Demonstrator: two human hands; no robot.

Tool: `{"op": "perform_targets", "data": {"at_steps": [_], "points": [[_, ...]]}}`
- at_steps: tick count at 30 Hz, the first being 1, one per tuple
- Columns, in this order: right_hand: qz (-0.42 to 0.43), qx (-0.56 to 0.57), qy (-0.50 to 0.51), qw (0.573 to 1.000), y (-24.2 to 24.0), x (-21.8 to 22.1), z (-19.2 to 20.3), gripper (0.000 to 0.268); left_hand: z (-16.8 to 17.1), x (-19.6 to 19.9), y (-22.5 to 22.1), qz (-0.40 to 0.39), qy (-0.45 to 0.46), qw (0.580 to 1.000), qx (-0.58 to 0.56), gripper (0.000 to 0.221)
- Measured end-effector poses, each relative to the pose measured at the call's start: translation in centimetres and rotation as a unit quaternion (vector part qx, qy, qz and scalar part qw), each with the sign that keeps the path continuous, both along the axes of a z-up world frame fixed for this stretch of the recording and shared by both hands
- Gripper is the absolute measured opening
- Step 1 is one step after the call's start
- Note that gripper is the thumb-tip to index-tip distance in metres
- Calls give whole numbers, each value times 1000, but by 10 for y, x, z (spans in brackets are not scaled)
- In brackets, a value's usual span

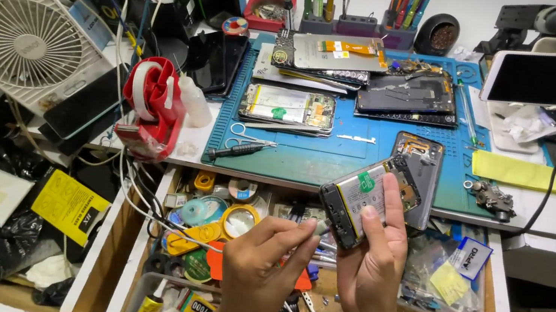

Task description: A technician reassembles a mobile phone by installing the battery and connecting the screen ribbon cables to the motherboard.

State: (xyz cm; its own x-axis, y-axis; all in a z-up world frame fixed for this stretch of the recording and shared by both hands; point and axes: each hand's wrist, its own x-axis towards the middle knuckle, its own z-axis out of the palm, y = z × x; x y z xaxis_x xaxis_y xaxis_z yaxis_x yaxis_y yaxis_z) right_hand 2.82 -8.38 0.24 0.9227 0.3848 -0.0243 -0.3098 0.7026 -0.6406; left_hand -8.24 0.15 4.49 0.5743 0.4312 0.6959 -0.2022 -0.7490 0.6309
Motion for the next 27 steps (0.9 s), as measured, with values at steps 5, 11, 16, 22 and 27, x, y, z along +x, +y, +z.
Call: {"op": "perform_targets", "data": {"at_steps": [5,11,16,22,27], "points": [[3,-5,-1,1000,5,2,-5,72,-11,3,12,-10,-14,1000,-9,17],[14,-5,22,1000,7,1,-13,72,-17,0,13,-8,-18,1000,-4,18],[21,-9,10,1000,8,-2,-10,72,-18,-1,12,2,-18,1000,7,17],[23,-16,11,1000,7,-1,-11,70,-18,-1,15,-8,-19,1000,-16,17],[28,-18,13,999,6,1,-13,69,-19,-2,14,4,-19,1000,-17,17]]}}
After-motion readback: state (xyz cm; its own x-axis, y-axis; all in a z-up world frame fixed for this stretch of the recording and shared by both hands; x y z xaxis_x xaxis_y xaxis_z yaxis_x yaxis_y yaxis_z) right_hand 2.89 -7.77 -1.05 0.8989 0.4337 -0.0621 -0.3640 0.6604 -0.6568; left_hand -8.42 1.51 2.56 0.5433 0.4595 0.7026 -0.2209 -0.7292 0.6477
